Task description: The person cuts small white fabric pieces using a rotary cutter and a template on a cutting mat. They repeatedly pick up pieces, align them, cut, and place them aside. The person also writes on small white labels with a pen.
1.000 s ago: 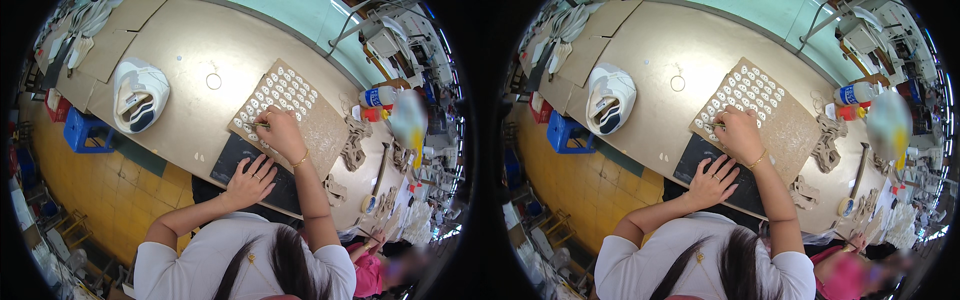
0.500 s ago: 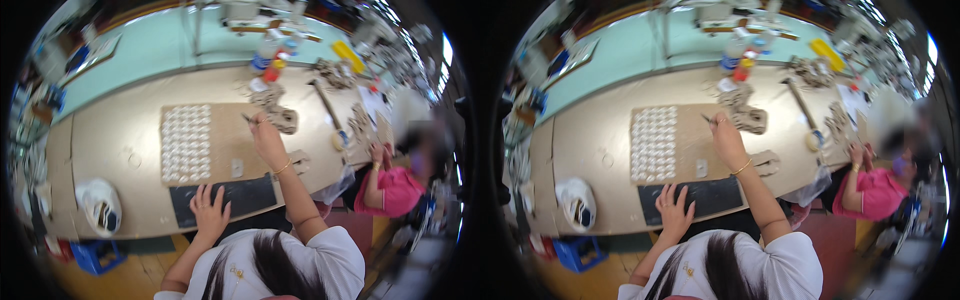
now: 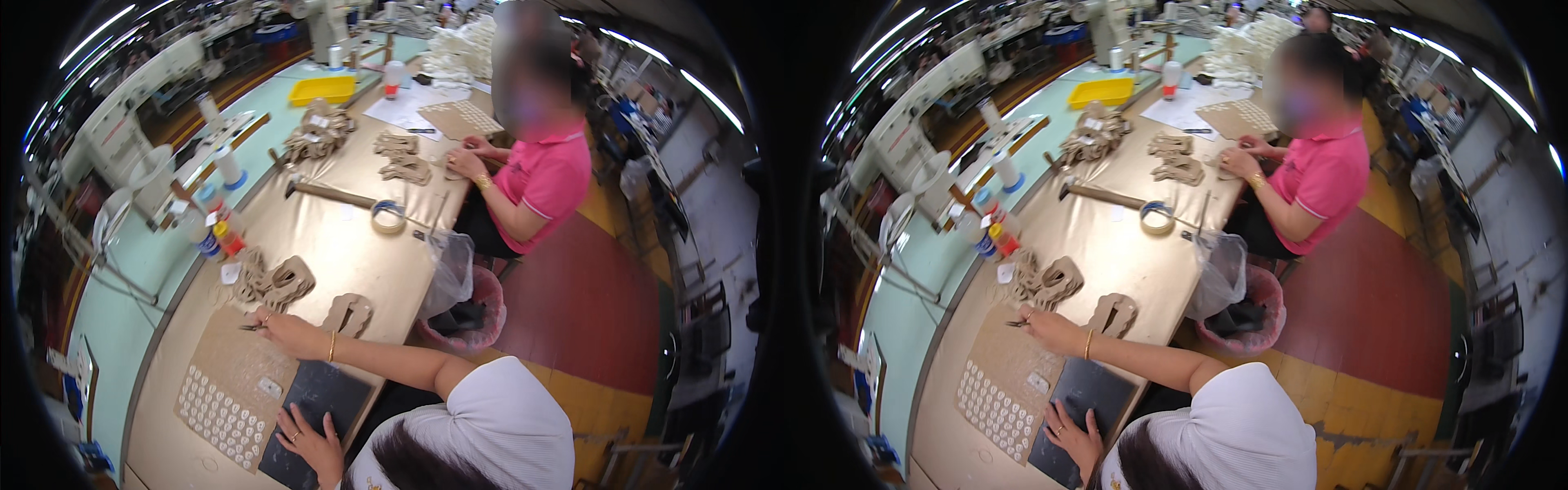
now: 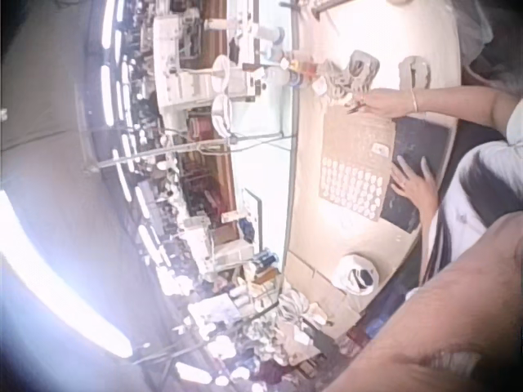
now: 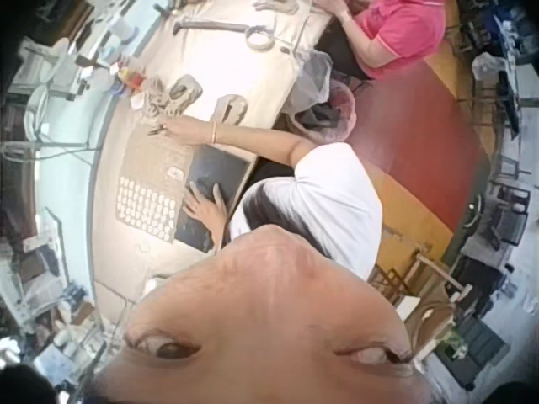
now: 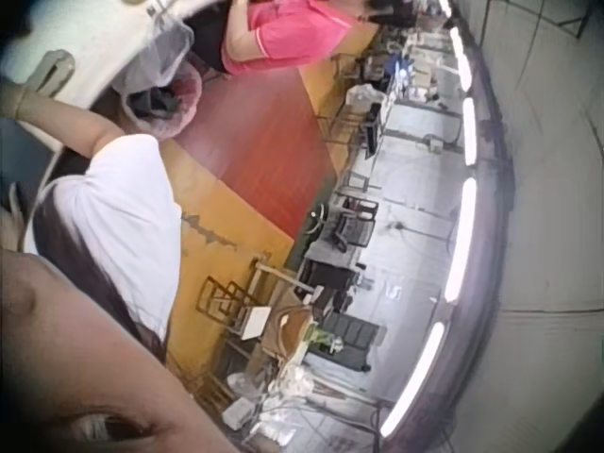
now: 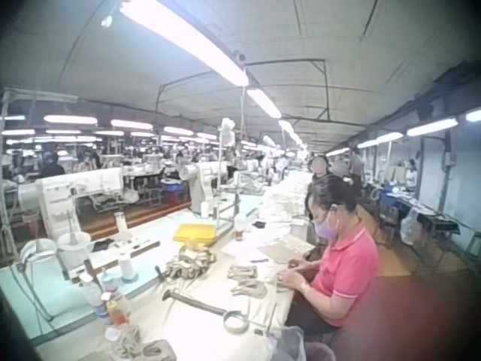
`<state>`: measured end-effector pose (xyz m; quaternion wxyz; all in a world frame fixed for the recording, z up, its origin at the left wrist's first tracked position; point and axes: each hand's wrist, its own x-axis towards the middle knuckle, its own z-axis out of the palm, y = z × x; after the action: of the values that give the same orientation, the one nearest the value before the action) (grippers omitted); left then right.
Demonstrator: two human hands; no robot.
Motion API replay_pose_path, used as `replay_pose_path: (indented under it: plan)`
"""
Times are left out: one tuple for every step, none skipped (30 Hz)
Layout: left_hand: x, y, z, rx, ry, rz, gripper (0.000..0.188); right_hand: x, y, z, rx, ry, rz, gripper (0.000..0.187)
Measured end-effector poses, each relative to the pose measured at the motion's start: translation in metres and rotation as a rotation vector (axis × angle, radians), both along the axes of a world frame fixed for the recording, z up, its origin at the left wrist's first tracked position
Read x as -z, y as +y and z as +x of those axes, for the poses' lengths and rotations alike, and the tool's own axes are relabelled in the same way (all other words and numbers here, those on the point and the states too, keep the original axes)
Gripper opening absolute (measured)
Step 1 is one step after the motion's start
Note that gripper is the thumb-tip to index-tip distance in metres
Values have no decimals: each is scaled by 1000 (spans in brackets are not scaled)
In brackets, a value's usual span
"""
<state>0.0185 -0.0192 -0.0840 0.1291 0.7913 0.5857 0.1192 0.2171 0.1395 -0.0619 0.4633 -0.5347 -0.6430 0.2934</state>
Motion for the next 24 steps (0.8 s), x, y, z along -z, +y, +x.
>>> replay_pose_path:
  plan:
    - [-1,2,-1,-21,-31,11,76,-7,-4,-2,13,38,57,24]
    - [-1,3,-2,-43,-63,21,76,-13,-11,0,39,57,41,22]
    - [0,4,-3,-6,-46,80,76,-19,-21,5,63,77,25,20]
    - [4,4,-3,59,-108,125,74,-22,-33,11,84,90,9,19]
    - [10,3,-4,116,-167,170,72,-23,-43,16,67,99,-15,18]
    - [15,3,-4,171,-226,216,70,-21,-56,19,47,108,-40,18]
    - [18,3,0,230,-208,198,67,-18,-69,23,33,117,-66,18]
    - [20,1,5,282,-189,183,65,-11,-83,22,28,121,-44,17]
    - [20,0,8,333,-169,167,63,1,-97,19,21,125,-22,17]
    - [20,-1,12,355,-91,169,62,16,-112,20,-50,146,-132,19]
    - [18,1,15,368,-12,176,60,32,-122,19,-132,167,-237,22]
    - [17,1,21,377,58,185,59,47,-132,12,-108,108,-53,25]
    - [21,1,23,358,32,199,58,56,-140,8,-87,36,137,28]
    - [24,3,24,362,18,219,58,66,-142,12,-69,-36,327,31]
    - [27,2,18,349,16,236,58,50,-139,11,-15,-66,403,32]
    - [29,1,15,337,14,253,58,32,-137,5,39,-94,479,33]
    - [20,1,17,343,2,214,57,18,-138,3,116,-119,549,35]
    - [22,1,17,310,-113,173,56,12,-140,6,46,-64,460,35]
    - [23,3,12,277,-221,130,56,7,-143,5,-22,-4,370,34]
    - [25,3,9,243,-329,87,56,4,-146,4,-90,57,279,34]
    - [31,-1,9,157,-551,173,55,1,-147,3,-105,41,271,33]
    - [29,-2,10,113,-654,149,55,-1,-147,1,-112,27,263,32]
    - [26,-2,11,68,-755,123,54,-2,-148,-4,-119,14,255,30]
    - [24,-2,12,21,-856,97,54,12,-149,-8,-71,-52,242,28]
